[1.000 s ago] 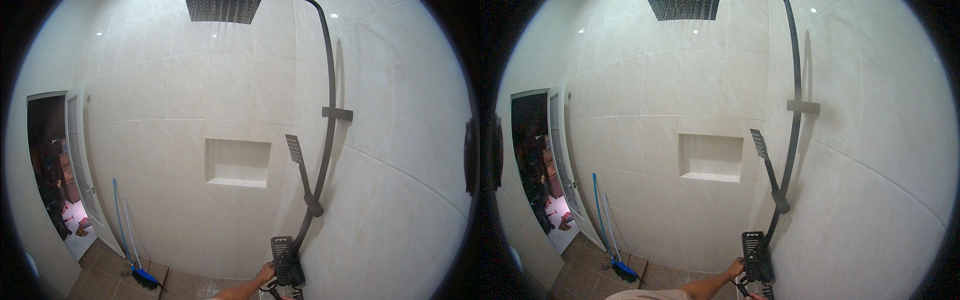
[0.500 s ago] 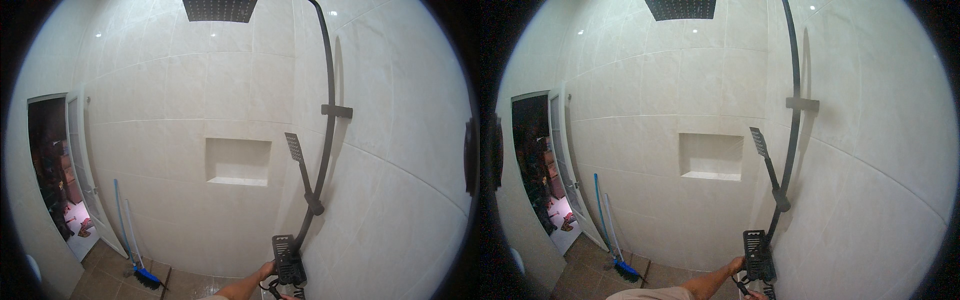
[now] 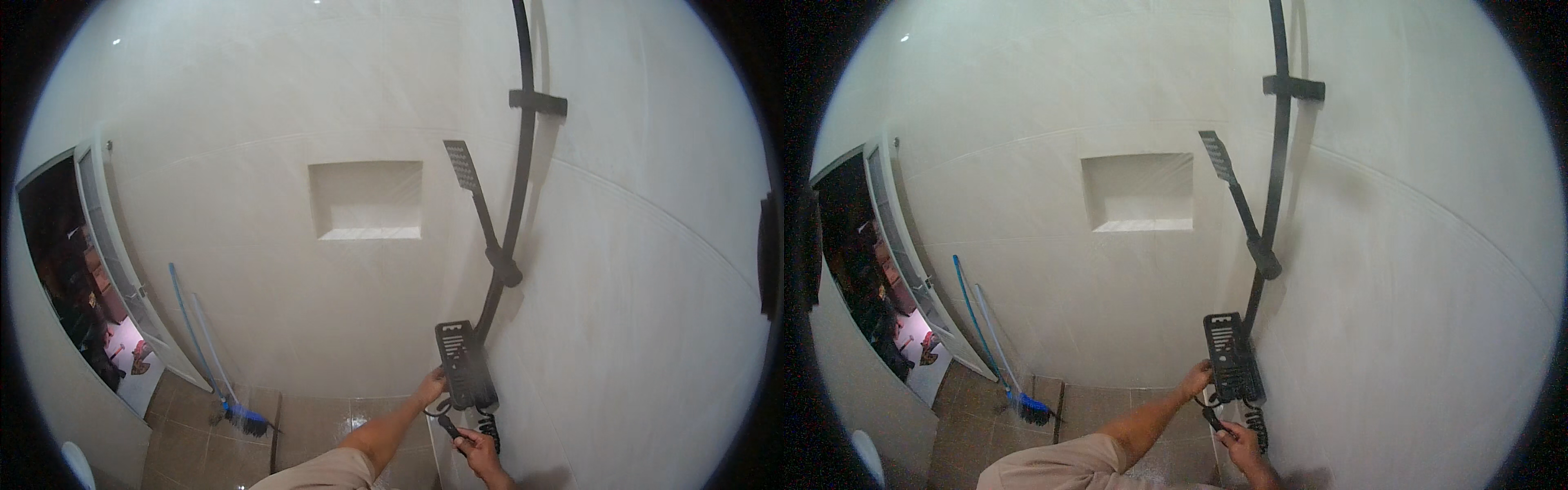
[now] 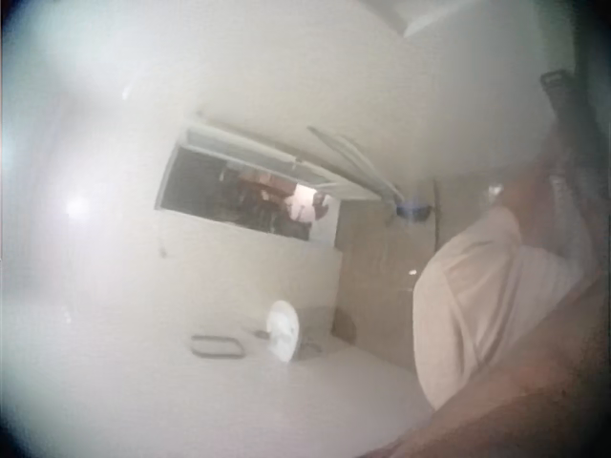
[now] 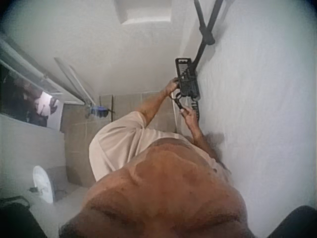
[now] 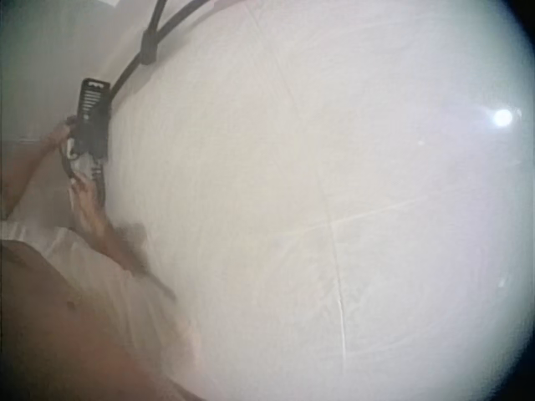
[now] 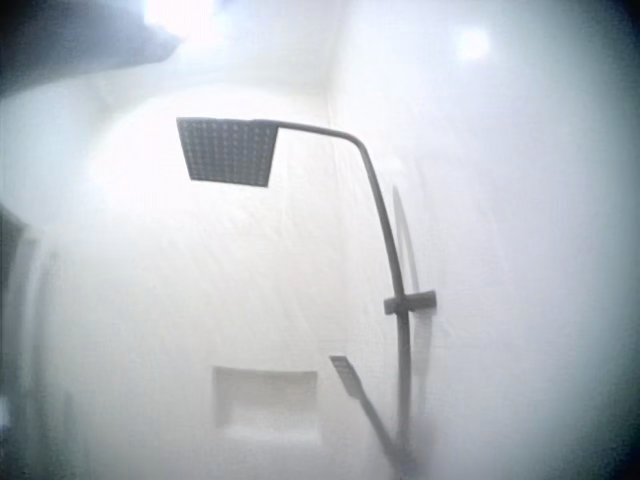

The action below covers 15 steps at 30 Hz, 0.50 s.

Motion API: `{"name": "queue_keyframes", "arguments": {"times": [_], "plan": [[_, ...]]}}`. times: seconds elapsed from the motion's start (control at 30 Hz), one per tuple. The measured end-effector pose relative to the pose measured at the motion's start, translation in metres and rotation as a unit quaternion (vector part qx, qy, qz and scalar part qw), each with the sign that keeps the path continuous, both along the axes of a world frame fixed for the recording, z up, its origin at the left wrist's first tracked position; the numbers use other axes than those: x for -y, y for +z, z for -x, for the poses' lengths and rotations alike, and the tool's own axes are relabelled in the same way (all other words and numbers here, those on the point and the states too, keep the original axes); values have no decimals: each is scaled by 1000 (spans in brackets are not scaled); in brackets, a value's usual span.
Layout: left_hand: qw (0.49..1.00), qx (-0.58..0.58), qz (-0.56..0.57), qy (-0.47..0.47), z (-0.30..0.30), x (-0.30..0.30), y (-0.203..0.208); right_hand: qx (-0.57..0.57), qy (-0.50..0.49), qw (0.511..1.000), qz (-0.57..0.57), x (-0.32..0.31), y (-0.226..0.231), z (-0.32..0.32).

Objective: The person uses a handheld shower head to spray water on the bathroom floor and walls. They then use a trowel and a small tool to scrape and clean the floor drain area, removing debris from the grates.

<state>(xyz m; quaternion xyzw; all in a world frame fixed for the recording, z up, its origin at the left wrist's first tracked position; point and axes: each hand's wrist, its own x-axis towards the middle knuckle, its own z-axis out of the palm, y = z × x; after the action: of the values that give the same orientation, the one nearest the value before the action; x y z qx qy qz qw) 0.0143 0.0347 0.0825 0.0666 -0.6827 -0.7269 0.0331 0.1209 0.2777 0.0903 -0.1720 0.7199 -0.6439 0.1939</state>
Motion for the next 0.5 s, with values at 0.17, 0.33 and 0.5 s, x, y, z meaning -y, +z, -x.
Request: {"name": "queue_keyframes", "arguments": {"times": [0.17,0.33,0.5], "plan": [[993,-1,111,42,15,-4,-24,29,-6,1000,-2,-3,-1,-5],[962,-92,233,112,17,-9,-38,11,6,1000,-5,-5,0,-2],[962,-30,244,116,17,-10,-34,21,9,1000,10,-4,-9,1]]}}
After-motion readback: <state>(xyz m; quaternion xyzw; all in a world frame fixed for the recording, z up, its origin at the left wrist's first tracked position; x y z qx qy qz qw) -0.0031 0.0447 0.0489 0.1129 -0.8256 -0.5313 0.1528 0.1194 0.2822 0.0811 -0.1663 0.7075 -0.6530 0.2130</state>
